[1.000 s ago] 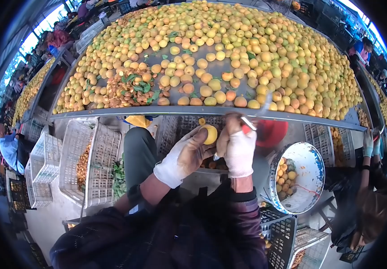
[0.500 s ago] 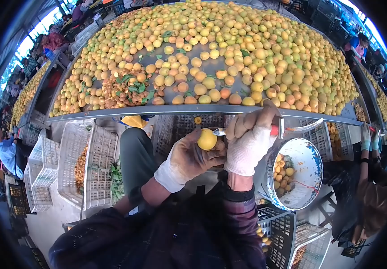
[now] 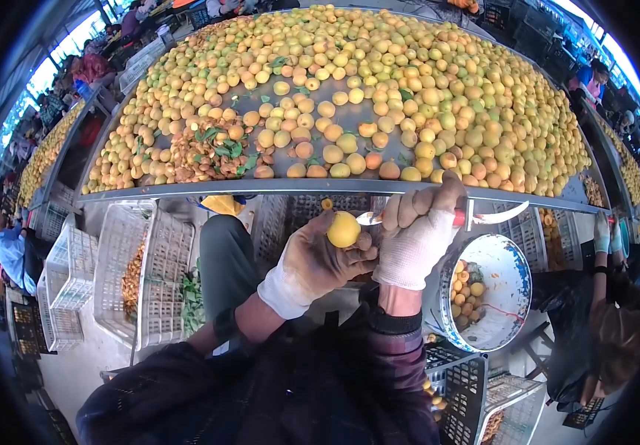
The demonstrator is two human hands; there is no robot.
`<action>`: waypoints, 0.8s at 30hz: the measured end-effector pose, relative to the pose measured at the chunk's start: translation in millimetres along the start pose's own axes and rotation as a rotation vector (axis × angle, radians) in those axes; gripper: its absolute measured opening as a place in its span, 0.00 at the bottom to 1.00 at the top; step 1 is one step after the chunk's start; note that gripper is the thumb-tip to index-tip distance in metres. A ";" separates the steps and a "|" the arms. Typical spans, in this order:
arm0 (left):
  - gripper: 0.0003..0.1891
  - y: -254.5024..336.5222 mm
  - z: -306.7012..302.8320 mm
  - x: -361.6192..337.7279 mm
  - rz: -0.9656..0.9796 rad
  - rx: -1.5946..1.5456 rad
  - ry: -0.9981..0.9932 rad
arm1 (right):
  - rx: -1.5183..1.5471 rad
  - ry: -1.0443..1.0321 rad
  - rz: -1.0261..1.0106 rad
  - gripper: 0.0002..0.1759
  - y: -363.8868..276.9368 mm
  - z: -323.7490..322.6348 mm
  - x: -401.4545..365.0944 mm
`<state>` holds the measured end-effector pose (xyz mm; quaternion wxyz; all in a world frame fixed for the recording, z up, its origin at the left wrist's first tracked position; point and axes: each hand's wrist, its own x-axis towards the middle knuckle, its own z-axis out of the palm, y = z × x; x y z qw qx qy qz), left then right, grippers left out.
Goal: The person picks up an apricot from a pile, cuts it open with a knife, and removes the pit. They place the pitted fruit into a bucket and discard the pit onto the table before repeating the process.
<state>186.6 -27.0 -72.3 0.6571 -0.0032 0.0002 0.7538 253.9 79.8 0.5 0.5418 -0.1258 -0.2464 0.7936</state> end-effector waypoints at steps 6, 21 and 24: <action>0.20 -3.2 12.4 0.1 -0.026 -0.069 0.118 | -0.051 -0.046 0.062 0.11 3.5 7.2 -6.2; 0.11 -0.1 1.9 16.0 0.273 0.462 0.731 | -0.228 -0.095 0.149 0.10 31.7 -5.4 -13.2; 0.12 8.6 -10.9 21.6 0.234 0.328 0.749 | -0.337 -0.150 0.090 0.10 41.2 -4.1 -17.8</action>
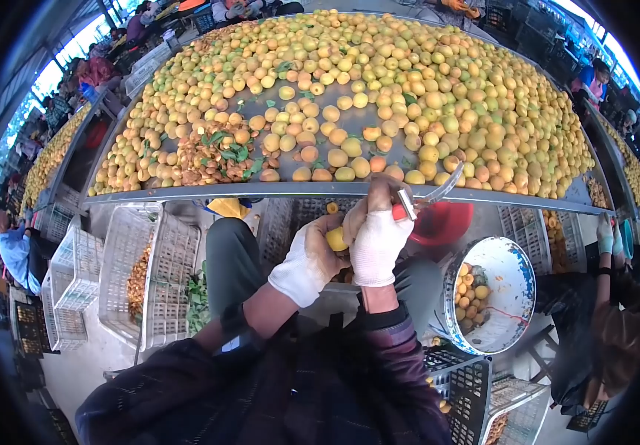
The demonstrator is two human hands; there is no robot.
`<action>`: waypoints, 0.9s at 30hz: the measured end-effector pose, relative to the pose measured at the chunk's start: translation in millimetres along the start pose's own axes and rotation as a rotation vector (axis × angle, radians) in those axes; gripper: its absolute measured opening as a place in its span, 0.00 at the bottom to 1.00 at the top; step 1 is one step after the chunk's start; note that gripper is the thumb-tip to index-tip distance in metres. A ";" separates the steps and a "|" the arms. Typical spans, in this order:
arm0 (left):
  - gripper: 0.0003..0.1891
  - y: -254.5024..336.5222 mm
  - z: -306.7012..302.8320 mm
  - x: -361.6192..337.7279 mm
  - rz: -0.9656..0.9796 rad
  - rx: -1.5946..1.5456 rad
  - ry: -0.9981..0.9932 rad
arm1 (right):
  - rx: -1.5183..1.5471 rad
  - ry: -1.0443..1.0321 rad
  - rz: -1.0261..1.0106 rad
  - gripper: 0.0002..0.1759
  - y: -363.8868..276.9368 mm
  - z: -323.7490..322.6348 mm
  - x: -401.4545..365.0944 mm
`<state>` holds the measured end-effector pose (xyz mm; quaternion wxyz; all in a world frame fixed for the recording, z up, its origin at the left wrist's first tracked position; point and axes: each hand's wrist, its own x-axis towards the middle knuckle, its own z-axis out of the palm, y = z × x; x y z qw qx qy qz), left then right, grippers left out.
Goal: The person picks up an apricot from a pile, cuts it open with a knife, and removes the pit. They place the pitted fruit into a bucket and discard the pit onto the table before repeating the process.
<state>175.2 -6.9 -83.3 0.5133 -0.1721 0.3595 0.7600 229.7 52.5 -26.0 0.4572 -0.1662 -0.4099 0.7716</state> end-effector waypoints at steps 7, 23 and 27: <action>0.17 19.3 17.9 -18.9 -0.096 0.218 -0.178 | 0.258 0.074 0.114 0.09 0.2 -16.6 22.1; 0.10 -5.8 23.9 5.3 0.383 0.314 0.117 | 0.352 0.156 0.139 0.09 27.4 -25.6 29.9; 0.11 -0.5 18.3 6.4 0.377 0.336 0.116 | 0.440 0.097 0.226 0.09 27.6 -28.6 31.2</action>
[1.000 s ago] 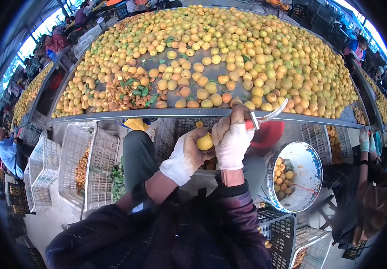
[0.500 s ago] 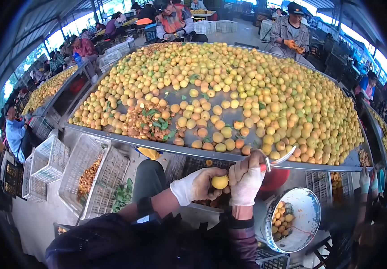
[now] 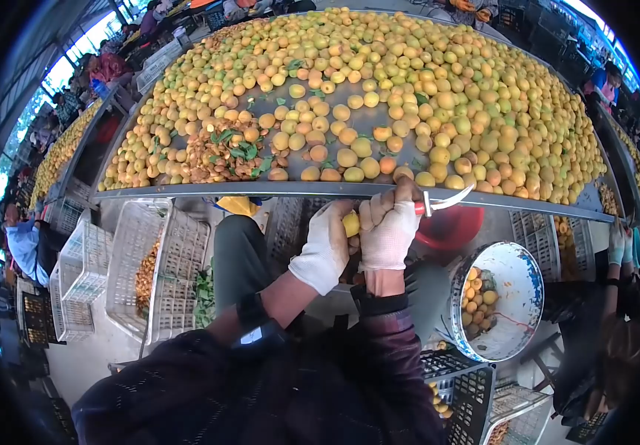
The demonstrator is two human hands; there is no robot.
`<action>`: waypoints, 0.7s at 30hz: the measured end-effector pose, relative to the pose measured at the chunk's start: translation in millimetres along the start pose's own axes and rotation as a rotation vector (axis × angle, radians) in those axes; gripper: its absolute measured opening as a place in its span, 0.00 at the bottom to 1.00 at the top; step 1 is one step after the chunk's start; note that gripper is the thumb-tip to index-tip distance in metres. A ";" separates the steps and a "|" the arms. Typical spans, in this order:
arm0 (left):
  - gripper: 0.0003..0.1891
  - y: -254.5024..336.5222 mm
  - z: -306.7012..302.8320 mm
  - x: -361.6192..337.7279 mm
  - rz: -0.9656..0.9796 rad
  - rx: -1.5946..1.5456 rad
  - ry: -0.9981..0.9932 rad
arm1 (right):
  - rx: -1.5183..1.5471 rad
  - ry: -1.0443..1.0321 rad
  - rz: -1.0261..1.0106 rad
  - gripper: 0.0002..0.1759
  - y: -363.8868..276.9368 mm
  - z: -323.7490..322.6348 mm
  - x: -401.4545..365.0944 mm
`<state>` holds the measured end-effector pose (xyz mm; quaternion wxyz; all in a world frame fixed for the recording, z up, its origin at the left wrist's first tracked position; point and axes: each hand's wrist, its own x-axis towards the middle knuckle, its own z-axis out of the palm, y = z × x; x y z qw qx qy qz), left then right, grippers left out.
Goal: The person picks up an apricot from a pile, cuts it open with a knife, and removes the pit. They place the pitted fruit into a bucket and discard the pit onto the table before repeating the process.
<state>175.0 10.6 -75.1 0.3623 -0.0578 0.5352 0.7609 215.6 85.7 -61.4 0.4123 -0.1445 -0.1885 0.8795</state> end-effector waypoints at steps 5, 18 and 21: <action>0.13 -5.8 -13.9 28.4 -0.463 -0.203 -0.046 | -0.106 -0.062 0.005 0.08 -3.2 5.9 -5.4; 0.19 1.4 -47.4 45.1 -0.456 -0.419 -0.290 | -0.728 0.063 -0.275 0.09 22.2 -20.3 29.6; 0.20 2.4 -42.7 39.6 -0.408 -0.439 -0.308 | -0.764 0.041 -0.360 0.11 25.8 -13.6 24.4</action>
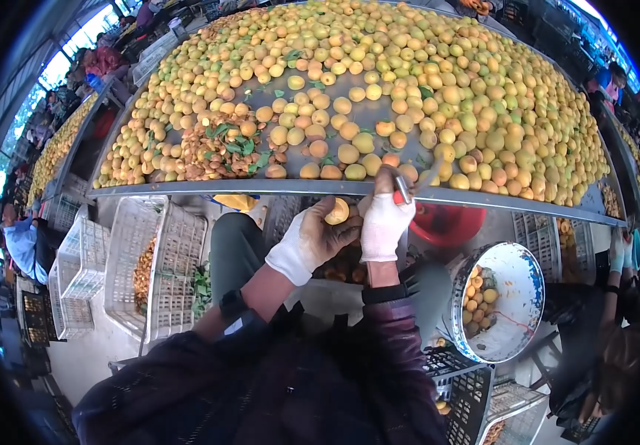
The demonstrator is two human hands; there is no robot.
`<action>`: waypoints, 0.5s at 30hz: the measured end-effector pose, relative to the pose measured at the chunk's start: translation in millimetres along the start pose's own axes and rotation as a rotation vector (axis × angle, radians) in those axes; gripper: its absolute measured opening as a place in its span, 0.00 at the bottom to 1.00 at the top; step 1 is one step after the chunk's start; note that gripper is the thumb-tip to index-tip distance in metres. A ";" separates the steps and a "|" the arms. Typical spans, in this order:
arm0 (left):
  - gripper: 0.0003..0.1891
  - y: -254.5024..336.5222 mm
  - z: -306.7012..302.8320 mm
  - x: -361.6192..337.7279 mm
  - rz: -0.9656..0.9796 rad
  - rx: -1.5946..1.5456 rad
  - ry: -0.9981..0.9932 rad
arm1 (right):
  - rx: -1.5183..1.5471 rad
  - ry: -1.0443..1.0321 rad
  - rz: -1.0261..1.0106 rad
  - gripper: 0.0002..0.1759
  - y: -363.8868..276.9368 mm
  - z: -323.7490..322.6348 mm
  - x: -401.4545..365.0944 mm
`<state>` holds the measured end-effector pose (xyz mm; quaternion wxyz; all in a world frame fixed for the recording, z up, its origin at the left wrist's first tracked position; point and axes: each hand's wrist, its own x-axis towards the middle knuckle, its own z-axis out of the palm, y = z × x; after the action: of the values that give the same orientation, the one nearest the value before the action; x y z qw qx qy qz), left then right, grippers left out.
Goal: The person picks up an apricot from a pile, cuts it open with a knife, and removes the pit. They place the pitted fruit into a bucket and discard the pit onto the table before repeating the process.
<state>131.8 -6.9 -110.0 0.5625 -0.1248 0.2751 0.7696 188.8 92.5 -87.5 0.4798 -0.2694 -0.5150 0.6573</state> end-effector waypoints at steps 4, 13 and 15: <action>0.18 -4.5 3.9 -0.3 0.161 0.051 0.167 | 0.226 0.094 0.024 0.13 -16.9 -2.8 -2.1; 0.13 -29.1 12.7 -2.2 0.337 0.188 0.078 | -0.010 0.081 -0.130 0.11 6.8 -4.0 -0.4; 0.13 -32.9 -1.5 4.2 0.370 0.170 0.133 | 0.015 0.074 -0.079 0.11 -11.1 -0.9 -6.6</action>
<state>161.0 2.7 -122.7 0.4010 -0.0747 0.3936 0.8238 196.1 86.9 -78.3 0.5260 -0.2697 -0.5021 0.6313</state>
